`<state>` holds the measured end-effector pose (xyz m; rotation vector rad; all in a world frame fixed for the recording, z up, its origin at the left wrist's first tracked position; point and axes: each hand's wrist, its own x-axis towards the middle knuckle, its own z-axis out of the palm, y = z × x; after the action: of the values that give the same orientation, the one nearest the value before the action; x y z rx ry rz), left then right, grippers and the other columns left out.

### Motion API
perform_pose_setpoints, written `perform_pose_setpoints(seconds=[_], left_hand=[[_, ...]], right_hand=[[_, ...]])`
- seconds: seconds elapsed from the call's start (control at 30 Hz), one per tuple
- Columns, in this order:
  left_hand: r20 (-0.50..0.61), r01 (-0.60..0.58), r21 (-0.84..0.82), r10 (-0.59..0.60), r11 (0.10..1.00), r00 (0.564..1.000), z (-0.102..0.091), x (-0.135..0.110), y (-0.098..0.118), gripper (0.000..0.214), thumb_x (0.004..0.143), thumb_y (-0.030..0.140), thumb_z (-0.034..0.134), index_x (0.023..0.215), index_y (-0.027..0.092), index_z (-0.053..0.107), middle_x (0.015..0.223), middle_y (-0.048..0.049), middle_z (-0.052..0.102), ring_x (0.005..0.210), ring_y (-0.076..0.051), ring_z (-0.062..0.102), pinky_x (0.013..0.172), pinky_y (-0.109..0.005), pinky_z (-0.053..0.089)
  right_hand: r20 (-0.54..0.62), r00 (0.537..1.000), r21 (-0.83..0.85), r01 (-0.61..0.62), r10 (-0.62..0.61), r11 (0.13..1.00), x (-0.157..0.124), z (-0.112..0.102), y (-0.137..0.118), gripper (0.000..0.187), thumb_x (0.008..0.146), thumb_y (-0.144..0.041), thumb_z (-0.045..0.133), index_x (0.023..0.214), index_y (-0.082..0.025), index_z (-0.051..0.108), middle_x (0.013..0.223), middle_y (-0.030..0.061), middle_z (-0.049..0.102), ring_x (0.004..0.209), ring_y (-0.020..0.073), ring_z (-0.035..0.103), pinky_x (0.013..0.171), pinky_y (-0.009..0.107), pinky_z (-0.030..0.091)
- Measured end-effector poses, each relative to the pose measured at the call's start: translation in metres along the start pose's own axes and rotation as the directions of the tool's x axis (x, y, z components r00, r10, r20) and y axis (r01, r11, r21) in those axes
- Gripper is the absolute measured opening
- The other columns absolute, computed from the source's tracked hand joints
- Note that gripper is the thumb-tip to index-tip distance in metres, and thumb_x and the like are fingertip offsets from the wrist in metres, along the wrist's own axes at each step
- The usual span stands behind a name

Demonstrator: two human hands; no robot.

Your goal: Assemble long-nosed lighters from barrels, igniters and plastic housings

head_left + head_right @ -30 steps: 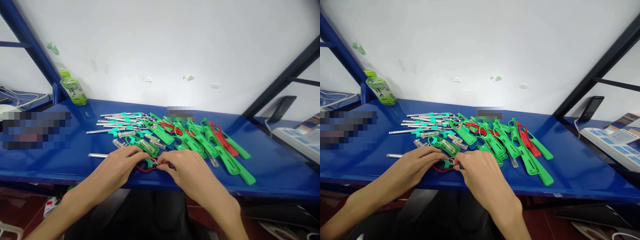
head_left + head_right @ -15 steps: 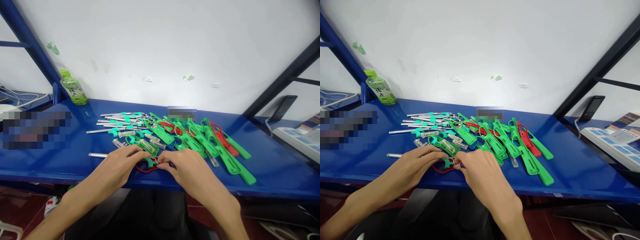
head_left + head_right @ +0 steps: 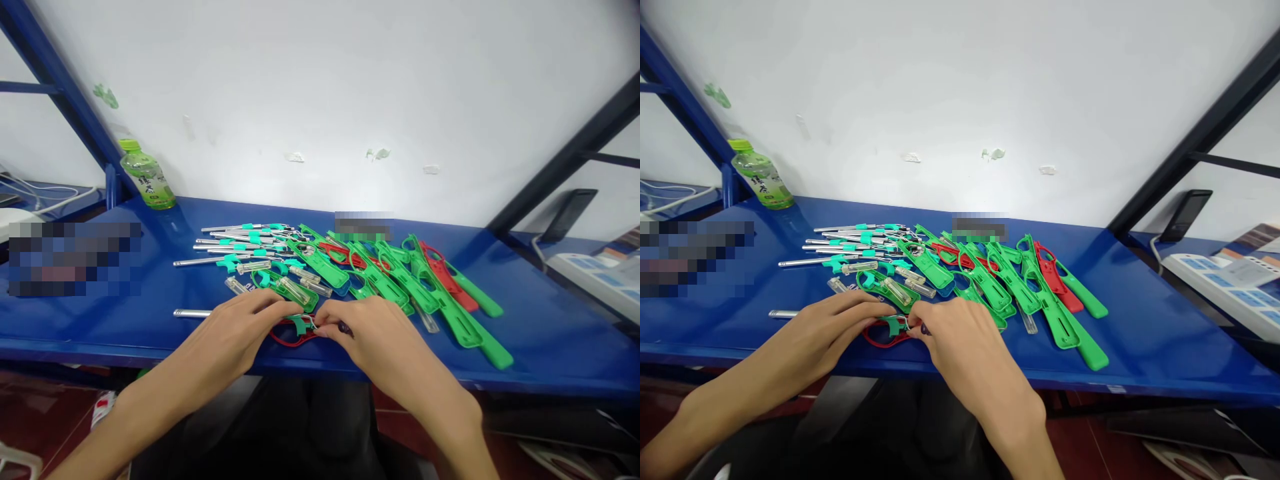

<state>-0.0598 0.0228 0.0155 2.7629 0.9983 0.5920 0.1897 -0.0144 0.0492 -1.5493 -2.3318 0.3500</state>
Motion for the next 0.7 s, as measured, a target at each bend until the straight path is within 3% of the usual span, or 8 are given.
perform_pose_setpoints(seconds=[0.37, 0.7], left_hand=[[0.049, 0.039, 0.014, -0.039, 0.999, 0.998, 0.0008, -0.0013, 0.0006, 0.04, 0.105, 0.006, 0.047, 0.134, 0.027, 0.064, 0.121, -0.0053, 0.071, 0.106, -0.025, 0.069, 0.092, -0.038, 0.057], [-0.029, -0.045, 0.016, 0.046, 0.999, 0.999, 0.0017, -0.0031, -0.0004, 0.04, 0.106, 0.006, 0.045, 0.13, 0.025, 0.069, 0.117, -0.0057, 0.07, 0.101, -0.022, 0.068, 0.084, -0.033, 0.056]], right_hand=[[-0.008, 1.0, 0.001, 0.009, -0.009, 1.0, 0.0023, 0.0005, -0.0002, 0.012, 0.1, -0.021, 0.074, 0.096, -0.031, 0.079, 0.086, -0.0065, 0.082, 0.073, 0.0194, 0.074, 0.061, 0.033, 0.033], [-0.011, 1.0, 0.027, -0.004, 0.004, 1.0, 0.0025, 0.0018, 0.001, 0.012, 0.101, -0.025, 0.072, 0.094, -0.032, 0.079, 0.085, -0.0065, 0.082, 0.074, 0.0187, 0.073, 0.061, 0.031, 0.032]])
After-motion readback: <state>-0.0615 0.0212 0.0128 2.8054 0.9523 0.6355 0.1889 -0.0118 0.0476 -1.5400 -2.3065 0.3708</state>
